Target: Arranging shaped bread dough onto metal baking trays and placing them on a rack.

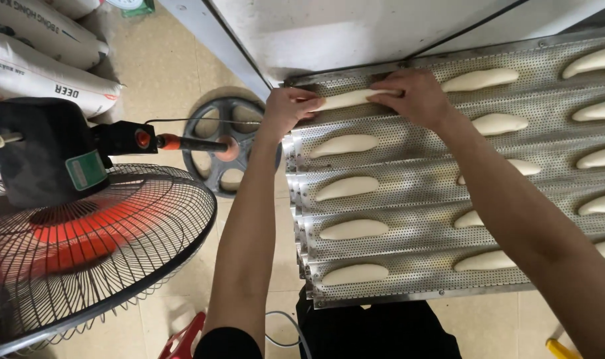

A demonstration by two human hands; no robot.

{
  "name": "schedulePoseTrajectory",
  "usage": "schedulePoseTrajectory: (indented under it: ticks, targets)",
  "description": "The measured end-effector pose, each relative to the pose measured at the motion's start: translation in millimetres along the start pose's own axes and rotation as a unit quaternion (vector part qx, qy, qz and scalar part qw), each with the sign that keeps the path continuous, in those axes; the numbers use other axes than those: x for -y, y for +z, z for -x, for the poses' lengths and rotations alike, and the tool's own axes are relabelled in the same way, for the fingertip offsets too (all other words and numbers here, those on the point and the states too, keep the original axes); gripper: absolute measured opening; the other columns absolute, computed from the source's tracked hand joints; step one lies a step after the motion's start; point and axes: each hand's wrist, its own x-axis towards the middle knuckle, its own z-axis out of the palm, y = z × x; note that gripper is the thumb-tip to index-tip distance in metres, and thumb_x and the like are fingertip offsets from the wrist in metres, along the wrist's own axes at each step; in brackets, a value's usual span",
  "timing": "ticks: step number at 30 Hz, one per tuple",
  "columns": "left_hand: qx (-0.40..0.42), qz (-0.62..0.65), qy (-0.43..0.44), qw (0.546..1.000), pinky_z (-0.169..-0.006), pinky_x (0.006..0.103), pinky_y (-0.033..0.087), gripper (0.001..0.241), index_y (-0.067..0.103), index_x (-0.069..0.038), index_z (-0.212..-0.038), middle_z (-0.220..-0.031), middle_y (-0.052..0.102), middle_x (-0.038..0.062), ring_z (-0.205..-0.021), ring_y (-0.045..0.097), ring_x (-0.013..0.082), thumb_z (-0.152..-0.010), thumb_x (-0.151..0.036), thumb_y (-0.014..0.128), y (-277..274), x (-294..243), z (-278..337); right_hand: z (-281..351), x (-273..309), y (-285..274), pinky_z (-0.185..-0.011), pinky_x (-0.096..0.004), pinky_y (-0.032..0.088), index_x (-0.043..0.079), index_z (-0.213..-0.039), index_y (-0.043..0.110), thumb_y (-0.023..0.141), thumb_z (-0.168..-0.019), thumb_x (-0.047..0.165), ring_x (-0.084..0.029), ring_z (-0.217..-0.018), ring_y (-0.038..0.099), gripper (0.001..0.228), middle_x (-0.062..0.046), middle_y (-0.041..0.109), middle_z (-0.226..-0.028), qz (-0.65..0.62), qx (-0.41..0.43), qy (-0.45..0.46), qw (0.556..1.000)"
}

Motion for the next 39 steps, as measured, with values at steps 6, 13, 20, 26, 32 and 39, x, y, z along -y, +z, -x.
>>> schedulePoseTrajectory:
  ticks: [6, 13, 20, 26, 32, 39]
  targets:
    - [-0.101, -0.283, 0.089, 0.950, -0.062, 0.0264, 0.059, 0.039, 0.080, -0.002, -0.098, -0.085, 0.080, 0.007, -0.066, 0.073, 0.0153, -0.072, -0.029, 0.093, 0.9, -17.1, 23.9, 10.2, 2.2, -11.8, -0.076, -0.037, 0.058, 0.010, -0.127, 0.078, 0.076, -0.101, 0.035, -0.026, -0.081, 0.069, 0.036, -0.017, 0.072, -0.126, 0.202, 0.016, 0.033, 0.979]
    - [-0.176, -0.066, 0.094, 0.978, -0.083, 0.0379, 0.065, 0.033, 0.072, -0.001, -0.124, -0.104, 0.075, 0.020, -0.093, 0.075, 0.0279, -0.094, -0.010, 0.078, 12.7, 20.1, 74.9, 6.1, 88.2, 63.2, -0.078, -0.063, 0.060, 0.016, -0.128, 0.073, 0.077, -0.094, 0.026, -0.047, -0.105, 0.070, 0.035, -0.022, 0.073, -0.119, 0.054, 0.112, -0.068, 0.990]
    - [-0.047, -0.124, 0.046, 0.990, -0.087, 0.0406, 0.064, 0.040, 0.074, -0.010, -0.126, -0.115, 0.077, 0.016, -0.107, 0.075, 0.0294, -0.105, -0.042, 0.064, 40.7, 22.2, 97.6, 11.2, 62.4, 84.6, -0.077, -0.052, 0.061, 0.016, -0.111, 0.076, 0.075, -0.089, 0.028, -0.037, -0.098, 0.071, 0.025, -0.010, 0.071, -0.109, 0.130, 0.134, -0.071, 0.980]
    - [0.069, -0.086, 0.007, 0.994, -0.093, 0.0494, 0.061, 0.056, 0.065, 0.009, -0.131, -0.130, 0.064, 0.035, -0.121, 0.064, 0.0481, -0.098, -0.037, 0.072, 48.8, 14.8, 89.5, 44.9, 66.8, 30.6, -0.085, -0.051, 0.060, 0.010, -0.128, 0.074, 0.080, -0.090, 0.016, -0.042, -0.107, 0.071, 0.039, -0.017, 0.073, -0.116, 0.130, 0.110, -0.024, 0.985]
    - [0.035, 0.040, 0.058, 0.997, -0.070, 0.0352, 0.068, 0.050, 0.067, 0.009, -0.126, -0.108, 0.071, 0.031, -0.085, 0.078, 0.0313, -0.091, -0.022, 0.085, 44.3, 12.8, 85.0, 61.9, 43.7, 37.1, -0.079, -0.046, 0.059, 0.003, -0.129, 0.074, 0.083, -0.095, 0.015, -0.036, -0.103, 0.071, 0.038, -0.020, 0.072, -0.115, -0.097, 0.036, -0.004, 0.995]
    - [0.033, 0.086, -0.047, 0.995, -0.088, 0.0462, 0.066, 0.057, 0.070, 0.007, -0.122, -0.124, 0.066, 0.034, -0.099, 0.075, 0.0442, -0.087, -0.033, 0.089, 29.1, 20.5, 78.4, 74.1, 49.5, 19.5, -0.071, -0.035, 0.059, -0.002, -0.129, 0.072, 0.080, -0.096, 0.007, -0.028, -0.091, 0.073, 0.036, -0.024, 0.075, -0.108, -0.229, -0.001, 0.101, 0.968]
